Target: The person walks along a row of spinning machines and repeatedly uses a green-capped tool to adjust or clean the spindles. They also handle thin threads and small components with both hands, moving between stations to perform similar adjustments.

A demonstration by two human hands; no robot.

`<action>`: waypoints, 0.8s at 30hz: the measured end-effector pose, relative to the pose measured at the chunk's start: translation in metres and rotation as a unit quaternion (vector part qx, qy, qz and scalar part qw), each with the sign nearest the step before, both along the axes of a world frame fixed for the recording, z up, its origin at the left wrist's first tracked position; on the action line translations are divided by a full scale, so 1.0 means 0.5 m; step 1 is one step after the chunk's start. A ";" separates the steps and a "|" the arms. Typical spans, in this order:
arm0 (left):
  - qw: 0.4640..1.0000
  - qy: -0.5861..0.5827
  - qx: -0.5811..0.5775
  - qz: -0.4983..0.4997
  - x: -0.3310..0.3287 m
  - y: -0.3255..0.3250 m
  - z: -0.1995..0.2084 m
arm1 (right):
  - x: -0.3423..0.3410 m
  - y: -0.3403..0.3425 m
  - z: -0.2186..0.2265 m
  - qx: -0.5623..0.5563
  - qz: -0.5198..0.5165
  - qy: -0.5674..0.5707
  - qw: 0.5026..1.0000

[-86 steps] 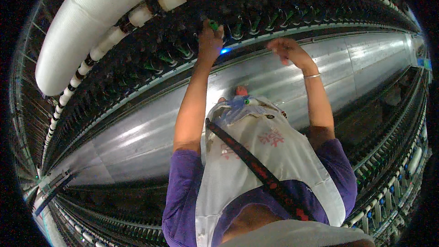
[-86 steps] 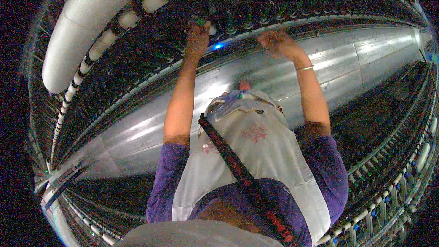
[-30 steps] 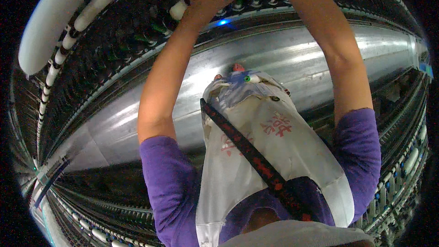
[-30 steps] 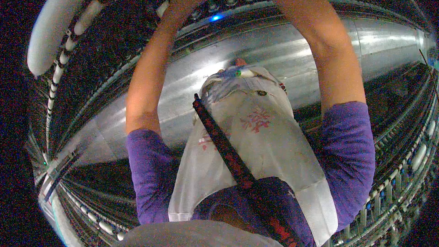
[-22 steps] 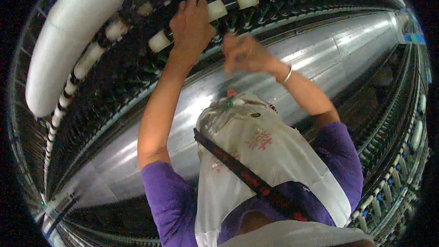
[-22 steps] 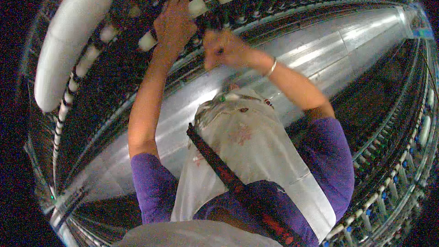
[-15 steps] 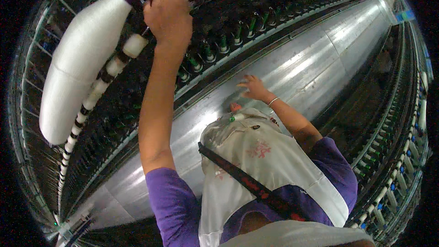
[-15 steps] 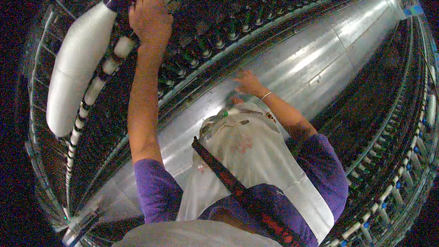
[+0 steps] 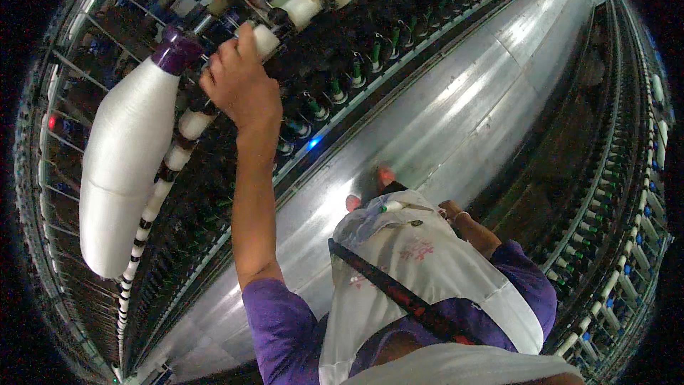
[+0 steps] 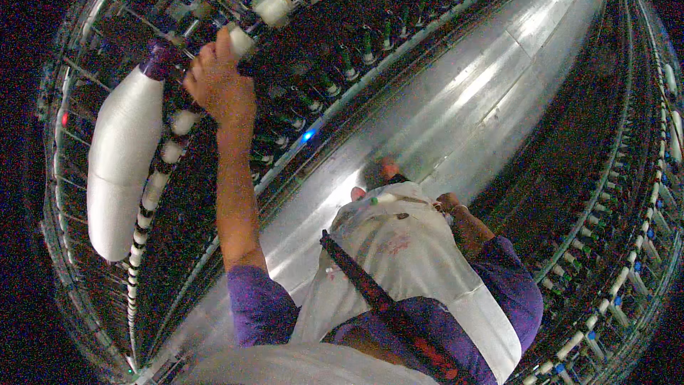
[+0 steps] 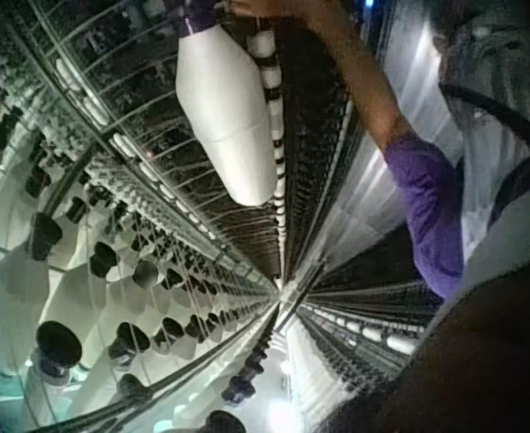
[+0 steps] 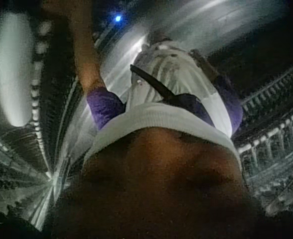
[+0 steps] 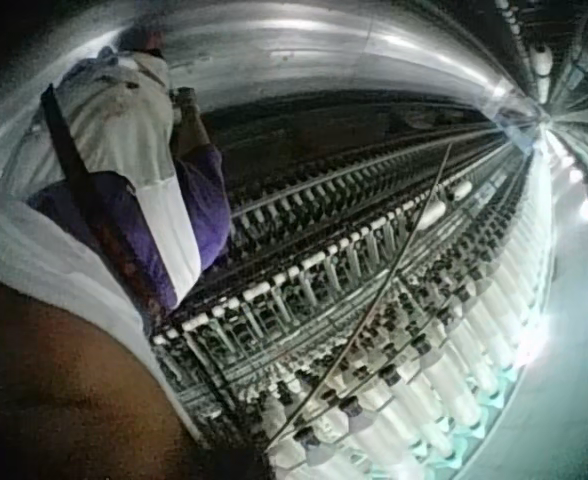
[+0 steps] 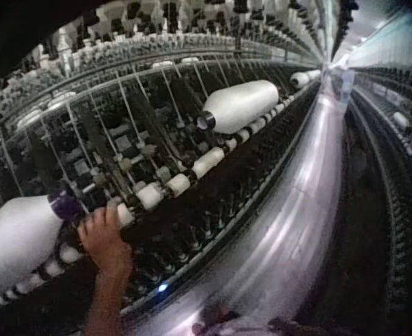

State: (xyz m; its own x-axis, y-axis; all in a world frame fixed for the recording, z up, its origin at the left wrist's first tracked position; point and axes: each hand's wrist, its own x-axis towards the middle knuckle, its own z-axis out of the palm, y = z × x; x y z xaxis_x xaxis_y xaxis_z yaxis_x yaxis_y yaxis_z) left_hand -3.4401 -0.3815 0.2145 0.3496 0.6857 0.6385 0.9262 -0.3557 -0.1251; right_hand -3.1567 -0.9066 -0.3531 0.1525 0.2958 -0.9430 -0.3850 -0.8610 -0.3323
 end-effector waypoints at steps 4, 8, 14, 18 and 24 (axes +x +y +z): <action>0.999 -0.006 0.014 0.045 0.011 0.017 0.015 | 0.001 0.110 -0.043 0.378 0.493 -0.355 0.698; 0.980 -0.047 0.187 0.056 0.044 0.028 -0.015 | 0.057 0.217 0.023 0.173 0.480 -0.399 0.762; 0.984 -0.066 0.084 0.140 0.084 -0.041 -0.152 | 0.174 0.400 0.420 0.337 0.196 -0.241 0.889; 0.987 -0.111 0.023 0.109 0.108 -0.126 -0.231 | 0.191 0.419 0.768 0.554 0.364 0.095 0.743; 0.934 -0.271 -0.231 -0.040 0.258 -0.273 -0.382 | 0.137 0.421 0.885 0.557 0.598 -0.433 0.380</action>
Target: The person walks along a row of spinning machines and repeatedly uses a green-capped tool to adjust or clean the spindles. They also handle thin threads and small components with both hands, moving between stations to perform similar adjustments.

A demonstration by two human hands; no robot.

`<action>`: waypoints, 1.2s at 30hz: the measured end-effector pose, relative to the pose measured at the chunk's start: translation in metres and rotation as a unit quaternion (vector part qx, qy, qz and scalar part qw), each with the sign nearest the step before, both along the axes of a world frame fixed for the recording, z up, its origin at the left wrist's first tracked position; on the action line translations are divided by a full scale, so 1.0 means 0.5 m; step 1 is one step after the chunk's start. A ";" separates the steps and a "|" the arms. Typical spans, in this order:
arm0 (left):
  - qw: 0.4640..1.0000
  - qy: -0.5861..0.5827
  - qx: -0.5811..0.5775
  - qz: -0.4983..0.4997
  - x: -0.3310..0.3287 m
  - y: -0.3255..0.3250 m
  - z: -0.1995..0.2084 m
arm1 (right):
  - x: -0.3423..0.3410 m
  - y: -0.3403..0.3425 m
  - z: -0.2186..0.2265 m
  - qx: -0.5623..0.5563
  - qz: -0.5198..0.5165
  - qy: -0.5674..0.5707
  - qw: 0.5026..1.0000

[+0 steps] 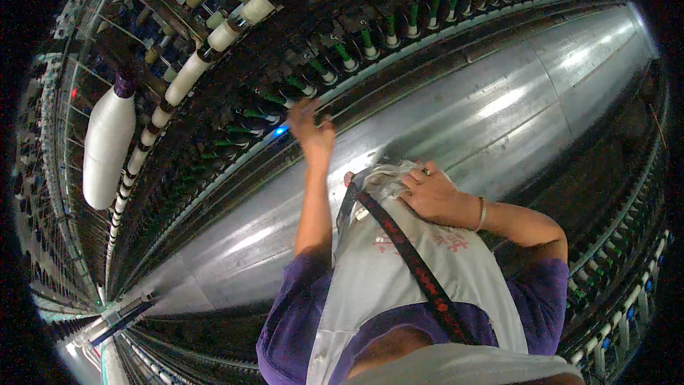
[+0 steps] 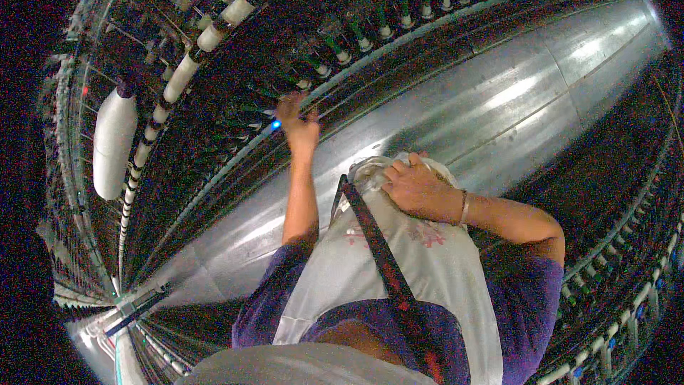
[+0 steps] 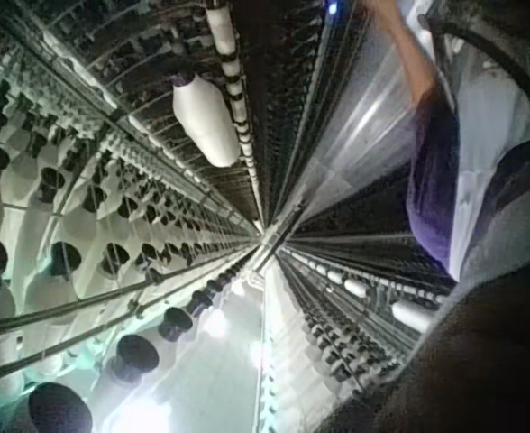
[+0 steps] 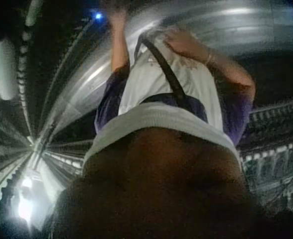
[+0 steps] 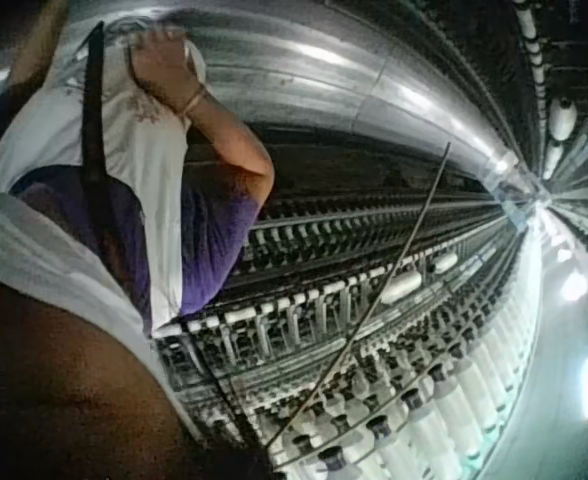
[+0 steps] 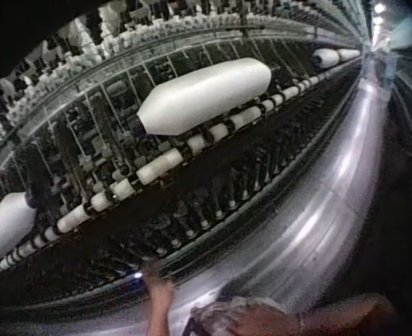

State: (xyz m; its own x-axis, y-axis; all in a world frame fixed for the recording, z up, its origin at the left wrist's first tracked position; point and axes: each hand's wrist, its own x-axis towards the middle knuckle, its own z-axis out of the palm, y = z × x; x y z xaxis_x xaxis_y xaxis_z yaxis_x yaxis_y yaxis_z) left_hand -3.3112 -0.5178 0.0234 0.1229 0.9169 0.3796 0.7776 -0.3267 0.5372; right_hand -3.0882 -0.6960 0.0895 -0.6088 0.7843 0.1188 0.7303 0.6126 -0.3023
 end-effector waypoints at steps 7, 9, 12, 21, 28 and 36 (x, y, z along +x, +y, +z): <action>0.987 -0.051 -0.056 -0.141 0.126 -0.047 -0.025 | 0.014 -0.021 -0.024 -0.145 0.028 -0.049 0.988; 0.986 -0.047 -0.059 -0.150 0.146 -0.052 -0.017 | 0.018 -0.038 -0.013 -0.119 -0.028 -0.066 0.990; 0.978 -0.061 -0.074 -0.183 0.161 -0.064 -0.014 | 0.013 -0.047 0.003 0.002 -0.047 -0.062 0.997; 0.975 -0.057 -0.089 -0.197 0.045 -0.118 -0.036 | -0.024 -0.045 0.065 -0.468 -0.243 0.557 0.642; 0.955 -0.154 -0.192 -0.165 -0.074 -0.064 0.007 | -0.145 0.275 -0.070 -0.288 -0.181 0.686 0.643; 0.855 -0.450 -0.247 -0.078 -0.081 0.050 0.115 | -0.247 0.596 0.055 -0.268 -0.240 0.820 0.444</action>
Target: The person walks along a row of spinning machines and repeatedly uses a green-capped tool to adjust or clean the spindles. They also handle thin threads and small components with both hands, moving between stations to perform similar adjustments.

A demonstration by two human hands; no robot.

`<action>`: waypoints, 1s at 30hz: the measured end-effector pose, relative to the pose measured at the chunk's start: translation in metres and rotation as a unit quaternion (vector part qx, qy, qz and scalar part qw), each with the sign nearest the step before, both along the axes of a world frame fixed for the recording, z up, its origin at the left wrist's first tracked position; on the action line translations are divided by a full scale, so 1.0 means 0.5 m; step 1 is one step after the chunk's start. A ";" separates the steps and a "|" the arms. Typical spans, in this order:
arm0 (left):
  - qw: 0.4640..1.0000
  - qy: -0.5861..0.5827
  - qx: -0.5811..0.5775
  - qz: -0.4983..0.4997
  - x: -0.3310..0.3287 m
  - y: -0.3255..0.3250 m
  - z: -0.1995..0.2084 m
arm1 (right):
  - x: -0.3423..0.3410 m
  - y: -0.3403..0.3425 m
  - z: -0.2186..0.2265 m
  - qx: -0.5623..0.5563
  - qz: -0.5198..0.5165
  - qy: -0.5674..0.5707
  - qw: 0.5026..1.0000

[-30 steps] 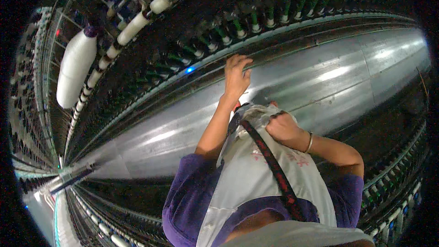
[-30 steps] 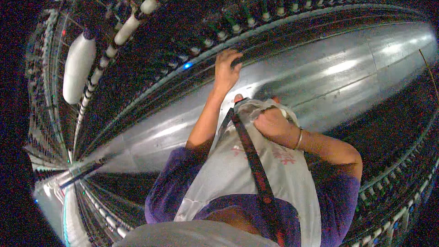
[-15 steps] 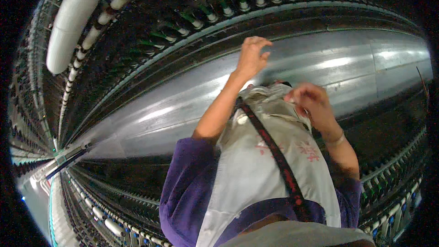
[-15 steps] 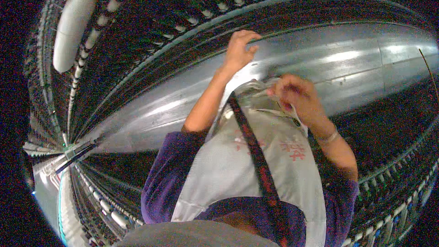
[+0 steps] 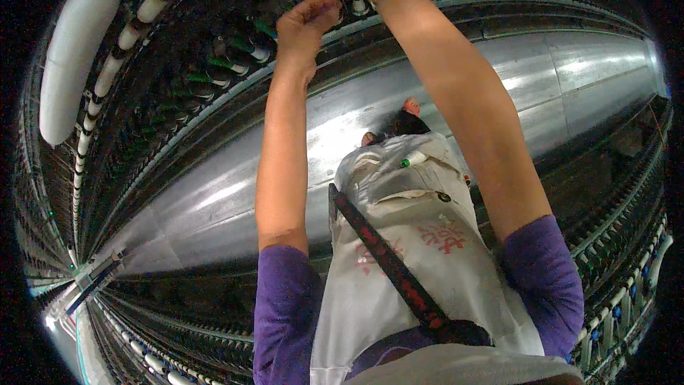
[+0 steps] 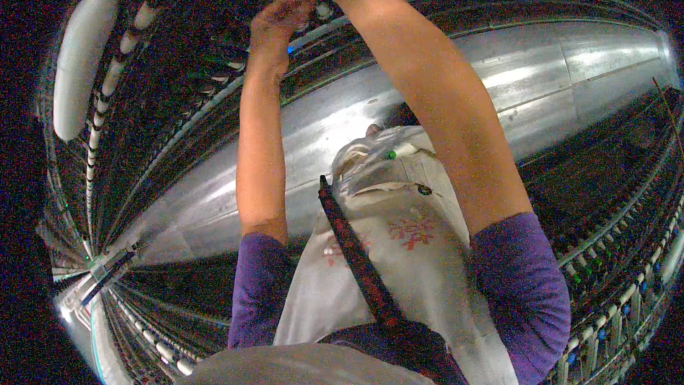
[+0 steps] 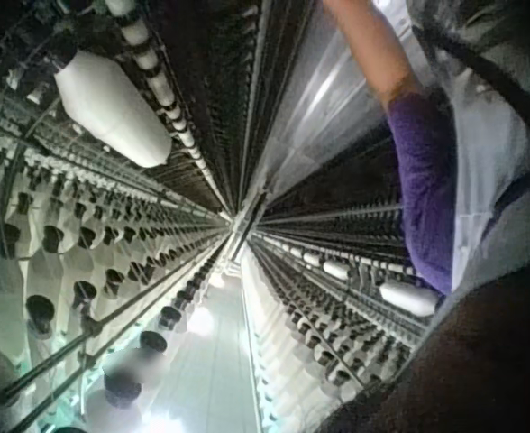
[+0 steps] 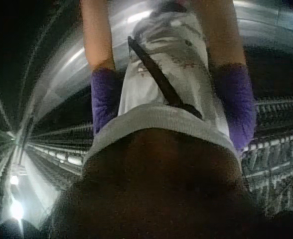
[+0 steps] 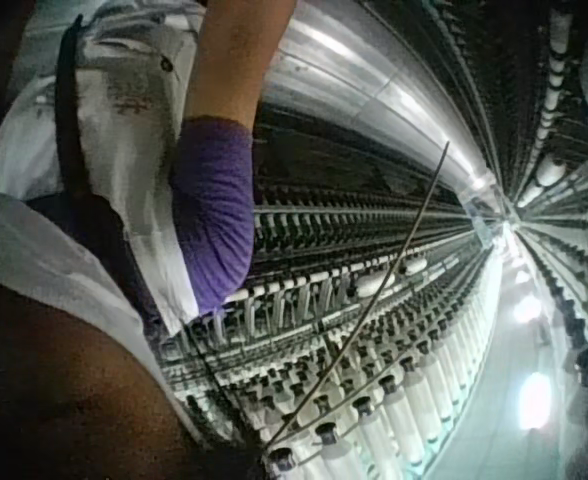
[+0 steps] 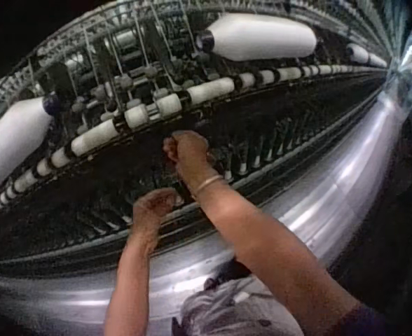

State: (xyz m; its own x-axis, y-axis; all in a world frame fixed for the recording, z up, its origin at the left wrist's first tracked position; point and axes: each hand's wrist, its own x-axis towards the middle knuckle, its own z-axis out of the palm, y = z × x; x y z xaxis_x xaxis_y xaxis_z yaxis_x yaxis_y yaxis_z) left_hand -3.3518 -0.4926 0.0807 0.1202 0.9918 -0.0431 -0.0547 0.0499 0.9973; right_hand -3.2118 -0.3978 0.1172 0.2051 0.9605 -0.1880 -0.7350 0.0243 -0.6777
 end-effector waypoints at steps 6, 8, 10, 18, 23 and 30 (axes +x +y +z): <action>0.990 -0.133 -0.037 0.021 -0.013 0.081 0.021 | -0.027 0.092 0.009 -0.052 -0.021 0.079 0.995; 0.987 -0.160 -0.025 0.008 -0.014 0.109 0.028 | -0.030 0.117 0.006 -0.068 -0.032 0.086 0.993; 0.989 -0.146 -0.027 -0.005 -0.010 0.138 0.040 | -0.033 0.139 0.003 -0.100 -0.048 0.119 0.987; 0.951 -0.275 -0.144 0.009 0.038 0.230 0.051 | 0.016 0.121 -0.056 -0.026 0.117 0.043 0.992; 0.897 -0.341 -0.133 -0.248 0.038 0.318 0.045 | 0.050 0.062 -0.055 0.052 0.116 -0.148 0.981; 0.991 -0.131 0.025 0.005 0.085 0.226 -0.028 | 0.087 -0.131 -0.146 0.105 -0.029 -0.327 0.939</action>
State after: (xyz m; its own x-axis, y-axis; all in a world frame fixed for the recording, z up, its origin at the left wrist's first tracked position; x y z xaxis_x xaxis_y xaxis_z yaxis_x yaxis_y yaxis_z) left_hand -3.3092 -0.3796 0.0666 0.1099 0.9932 0.0383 -0.3123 -0.0021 0.9500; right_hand -3.1685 -0.4635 0.0440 0.2630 0.9461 0.1891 -0.1578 0.2355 -0.9590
